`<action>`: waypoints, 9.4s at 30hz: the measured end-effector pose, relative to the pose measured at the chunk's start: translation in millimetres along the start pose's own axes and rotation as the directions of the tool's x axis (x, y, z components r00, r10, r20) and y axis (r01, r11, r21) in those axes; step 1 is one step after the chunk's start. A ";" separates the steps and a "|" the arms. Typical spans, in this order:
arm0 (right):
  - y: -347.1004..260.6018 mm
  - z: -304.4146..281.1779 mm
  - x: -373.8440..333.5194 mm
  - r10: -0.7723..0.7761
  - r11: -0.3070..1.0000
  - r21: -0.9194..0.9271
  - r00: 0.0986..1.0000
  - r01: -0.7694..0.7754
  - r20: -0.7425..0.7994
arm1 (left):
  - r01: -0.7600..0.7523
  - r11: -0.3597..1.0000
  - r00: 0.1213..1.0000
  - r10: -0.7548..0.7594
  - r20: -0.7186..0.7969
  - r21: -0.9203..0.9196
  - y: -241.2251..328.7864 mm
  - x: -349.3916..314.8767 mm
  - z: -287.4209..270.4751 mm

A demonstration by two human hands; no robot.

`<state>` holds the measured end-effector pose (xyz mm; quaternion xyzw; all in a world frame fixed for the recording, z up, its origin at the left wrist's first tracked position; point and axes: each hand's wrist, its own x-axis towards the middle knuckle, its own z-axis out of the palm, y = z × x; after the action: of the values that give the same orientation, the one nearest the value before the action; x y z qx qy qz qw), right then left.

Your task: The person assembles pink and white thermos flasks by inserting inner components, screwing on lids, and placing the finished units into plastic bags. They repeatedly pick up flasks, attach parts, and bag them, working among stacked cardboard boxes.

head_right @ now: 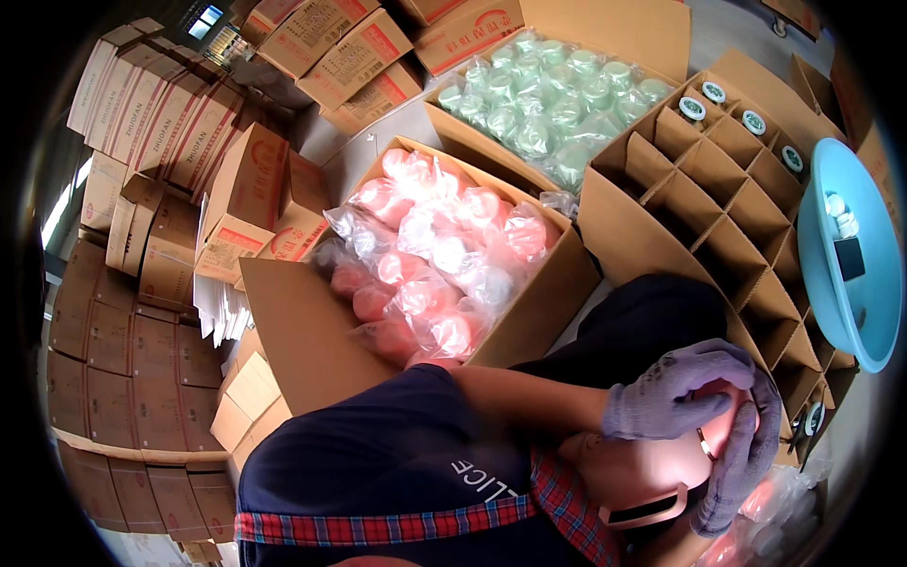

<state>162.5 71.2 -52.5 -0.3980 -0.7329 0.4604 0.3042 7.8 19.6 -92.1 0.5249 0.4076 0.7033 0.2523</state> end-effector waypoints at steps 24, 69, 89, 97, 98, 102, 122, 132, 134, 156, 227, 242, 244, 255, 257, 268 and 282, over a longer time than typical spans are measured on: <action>22.6 11.3 10.7 0.127 0.917 -0.346 0.966 -0.201 -0.225 | 0.189 -0.943 0.226 -0.230 -0.946 0.274 -27.9 -122.0 -666.9; 31.0 -18.5 -20.3 -0.213 0.618 -0.772 0.977 0.151 0.021 | 0.440 -0.703 0.634 -0.196 -0.748 0.558 45.2 -99.1 -700.2; 22.1 -26.3 -44.0 -0.030 0.973 -0.230 0.981 -0.016 -0.194 | 0.731 0.036 0.682 -0.049 -0.729 0.681 124.6 -48.9 -629.7; 24.4 -24.8 -30.5 -0.013 0.974 -0.225 0.990 -0.018 -0.138 | 0.699 0.506 0.523 0.121 -0.844 0.505 141.1 -58.7 -627.9; 24.3 -23.9 -29.2 -0.016 0.970 -0.243 0.991 -0.016 -0.129 | 0.675 0.495 0.565 0.131 -0.815 0.547 145.0 -58.0 -630.9; 20.1 -18.7 -24.5 0.000 0.968 -0.247 0.991 -0.033 -0.131 | 0.609 0.502 0.628 0.169 -0.760 0.615 161.8 -44.2 -649.2; 11.9 -3.0 -20.5 0.003 0.900 -0.427 0.983 -0.082 -0.183 | 0.691 -0.086 0.710 0.271 -0.650 0.718 206.5 -29.4 -714.9; 4.1 7.6 -18.8 0.052 0.984 -0.156 0.974 -0.087 -0.220 | -0.080 0.004 0.841 -0.536 0.070 0.997 -82.5 -25.7 -390.2; 0.3 -4.6 -25.8 -0.016 0.964 -0.263 0.984 -0.032 -0.176 | -0.159 -0.323 0.627 -0.763 -0.157 0.933 -122.7 -29.5 -346.3; -22.5 -120.5 89.4 0.089 0.809 0.567 0.923 0.152 -0.375 | -0.502 0.667 0.741 0.005 0.671 0.550 96.1 92.9 -58.1; 27.2 -238.7 -191.4 0.019 0.769 -0.461 0.735 -0.444 -0.678 | -0.347 0.849 0.721 -0.031 0.692 0.399 25.5 -62.3 -61.8; 436.1 -312.0 -17.7 0.530 0.125 -0.841 0.752 -0.527 -0.392 | -0.478 0.709 0.722 -0.019 0.692 0.519 -10.1 -63.9 -30.4; 450.0 -292.6 -14.4 0.514 0.224 -0.850 0.799 -0.476 -0.312 | -0.430 0.653 0.734 -0.149 0.663 0.623 13.1 -55.9 -24.6; 450.1 -362.7 -67.0 0.091 0.518 -0.823 0.971 -0.234 -0.220 | 0.167 0.228 0.966 -0.231 -0.113 0.959 9.3 -84.3 -129.5; 418.2 -368.3 -79.6 0.060 0.525 -0.824 0.975 -0.215 -0.216 | 0.362 -0.056 0.855 -0.378 -0.355 0.931 -2.3 -148.5 -193.7; 184.4 -297.9 -99.8 -0.075 0.303 -0.948 0.989 -0.096 -0.124 | 0.428 -0.253 0.698 -0.518 -0.495 0.868 -3.0 -296.9 -248.9; -2.7 -96.4 63.8 -0.485 0.440 -0.738 0.827 0.512 0.285 | 0.487 -0.155 0.652 -0.590 -0.476 0.859 26.2 -354.3 -289.0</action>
<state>208.2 167.3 -7.3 -0.2493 -0.9460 -0.0155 0.2068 -149.2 -361.1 -292.5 0.3603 0.9198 0.0710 0.1382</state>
